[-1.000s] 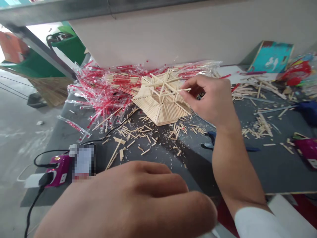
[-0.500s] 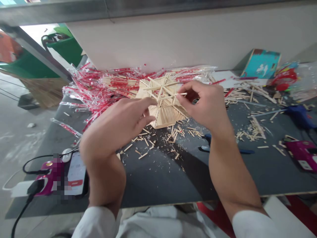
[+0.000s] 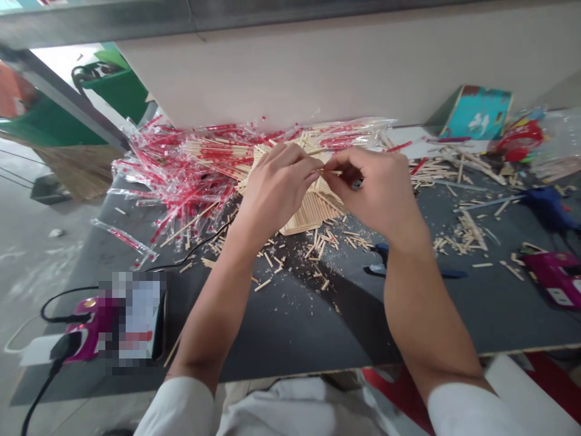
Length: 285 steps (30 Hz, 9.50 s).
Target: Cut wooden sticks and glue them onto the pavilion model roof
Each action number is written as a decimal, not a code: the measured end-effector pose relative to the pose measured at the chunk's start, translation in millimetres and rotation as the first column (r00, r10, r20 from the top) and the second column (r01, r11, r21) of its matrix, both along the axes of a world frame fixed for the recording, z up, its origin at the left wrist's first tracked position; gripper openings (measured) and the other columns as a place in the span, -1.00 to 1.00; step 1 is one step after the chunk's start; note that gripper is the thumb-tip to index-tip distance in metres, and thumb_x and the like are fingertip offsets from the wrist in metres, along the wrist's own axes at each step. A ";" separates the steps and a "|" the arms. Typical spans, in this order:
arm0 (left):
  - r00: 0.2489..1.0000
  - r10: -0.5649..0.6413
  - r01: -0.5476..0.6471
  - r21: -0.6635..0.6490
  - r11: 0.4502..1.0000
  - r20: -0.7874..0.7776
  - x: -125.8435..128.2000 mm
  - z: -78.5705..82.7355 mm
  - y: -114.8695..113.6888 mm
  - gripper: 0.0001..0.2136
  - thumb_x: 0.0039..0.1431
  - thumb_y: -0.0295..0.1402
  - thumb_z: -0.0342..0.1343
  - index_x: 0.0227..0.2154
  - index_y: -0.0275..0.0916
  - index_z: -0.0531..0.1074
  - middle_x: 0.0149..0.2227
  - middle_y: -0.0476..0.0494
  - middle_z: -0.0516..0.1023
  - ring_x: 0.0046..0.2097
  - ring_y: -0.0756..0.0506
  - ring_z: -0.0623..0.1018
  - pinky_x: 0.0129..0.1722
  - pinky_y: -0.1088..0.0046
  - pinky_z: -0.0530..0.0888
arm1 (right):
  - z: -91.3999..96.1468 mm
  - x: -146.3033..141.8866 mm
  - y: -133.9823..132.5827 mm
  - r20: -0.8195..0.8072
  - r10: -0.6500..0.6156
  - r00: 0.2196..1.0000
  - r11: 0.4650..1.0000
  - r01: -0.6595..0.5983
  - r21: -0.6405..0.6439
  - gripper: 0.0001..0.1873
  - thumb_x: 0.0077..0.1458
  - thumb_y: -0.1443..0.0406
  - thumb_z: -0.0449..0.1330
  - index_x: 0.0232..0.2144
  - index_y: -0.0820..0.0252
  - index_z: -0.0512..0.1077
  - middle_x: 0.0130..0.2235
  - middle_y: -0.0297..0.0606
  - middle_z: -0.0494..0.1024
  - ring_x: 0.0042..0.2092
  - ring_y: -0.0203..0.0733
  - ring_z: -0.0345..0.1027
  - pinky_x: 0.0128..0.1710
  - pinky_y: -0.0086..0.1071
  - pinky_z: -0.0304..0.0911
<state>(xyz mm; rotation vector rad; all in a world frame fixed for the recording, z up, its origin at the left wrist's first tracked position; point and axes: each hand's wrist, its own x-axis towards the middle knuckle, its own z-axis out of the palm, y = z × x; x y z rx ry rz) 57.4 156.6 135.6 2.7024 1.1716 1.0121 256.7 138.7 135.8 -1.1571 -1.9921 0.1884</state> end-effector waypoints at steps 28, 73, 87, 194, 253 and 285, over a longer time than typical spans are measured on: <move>0.998 -0.051 0.046 0.126 0.991 0.038 -24.3 30.0 -46.4 -0.87 0.46 -0.28 0.05 -0.18 -0.08 0.49 -0.20 -0.15 0.56 -0.12 -0.12 0.54 -0.12 0.22 0.50 | 23.2 -5.8 -41.2 -0.127 0.152 0.980 0.988 -0.146 0.050 -0.73 0.39 0.20 0.17 -0.10 0.19 0.64 -0.30 -0.25 0.67 -0.36 -0.26 0.47 -0.28 -0.34 0.34; 0.976 -0.204 0.219 -0.426 0.878 0.082 -53.8 -126.1 -157.7 -0.52 0.30 -0.03 0.26 0.18 -0.15 0.49 -0.29 -0.02 0.63 -0.28 -0.03 0.61 -0.24 0.49 0.44 | -117.0 -21.6 -149.2 -0.488 0.029 0.872 0.441 -0.449 -0.777 -0.54 0.19 -0.08 0.32 -0.35 0.21 0.48 -0.67 -0.46 0.39 -0.73 -0.42 0.12 -0.79 -0.51 -0.01; 0.959 -0.185 0.274 -0.536 0.799 0.215 -55.4 -122.4 -154.9 -0.54 0.19 -0.16 0.39 0.11 -0.16 0.52 -0.26 -0.04 0.64 -0.24 -0.05 0.62 -0.16 0.47 0.49 | -113.3 -26.0 -148.9 -0.514 0.012 0.858 0.455 -0.463 -0.761 -0.49 0.12 -0.11 0.37 -0.43 0.21 0.43 -0.60 -0.41 0.46 -0.70 -0.44 0.21 -0.74 -0.53 0.13; 0.916 -0.257 0.372 -0.416 0.830 0.308 -70.3 -114.1 -138.9 -0.62 0.19 -0.20 0.39 0.06 -0.13 0.61 0.02 -0.21 0.56 0.02 -0.15 0.59 0.07 0.30 0.53 | -46.7 6.1 -165.7 0.281 0.472 0.836 0.597 -0.069 -0.799 -0.55 0.41 0.01 -0.02 0.01 0.20 0.46 -0.02 -0.02 0.55 0.01 0.06 0.46 -0.02 -0.17 0.29; 0.925 -0.258 0.362 -0.435 0.825 0.280 -69.0 -116.7 -139.9 -0.64 0.21 -0.30 0.38 0.06 -0.17 0.57 -0.02 -0.20 0.63 0.00 -0.16 0.61 0.04 0.29 0.51 | -51.6 7.2 -164.7 0.288 0.478 0.830 0.611 -0.078 -0.788 -0.53 0.42 0.01 -0.03 0.03 0.21 0.46 -0.01 -0.02 0.56 0.03 0.07 0.46 0.01 -0.17 0.29; 0.946 -0.237 0.312 -0.433 0.846 0.219 -68.4 -116.4 -142.5 -0.66 0.23 -0.36 0.35 0.07 -0.18 0.54 -0.02 -0.17 0.62 0.01 -0.15 0.61 0.06 0.32 0.51 | -60.9 2.9 -164.4 0.362 0.416 0.834 0.660 -0.003 -0.751 -0.55 0.39 -0.01 0.00 -0.13 0.18 0.50 -0.12 -0.07 0.61 -0.09 0.01 0.48 -0.13 -0.25 0.22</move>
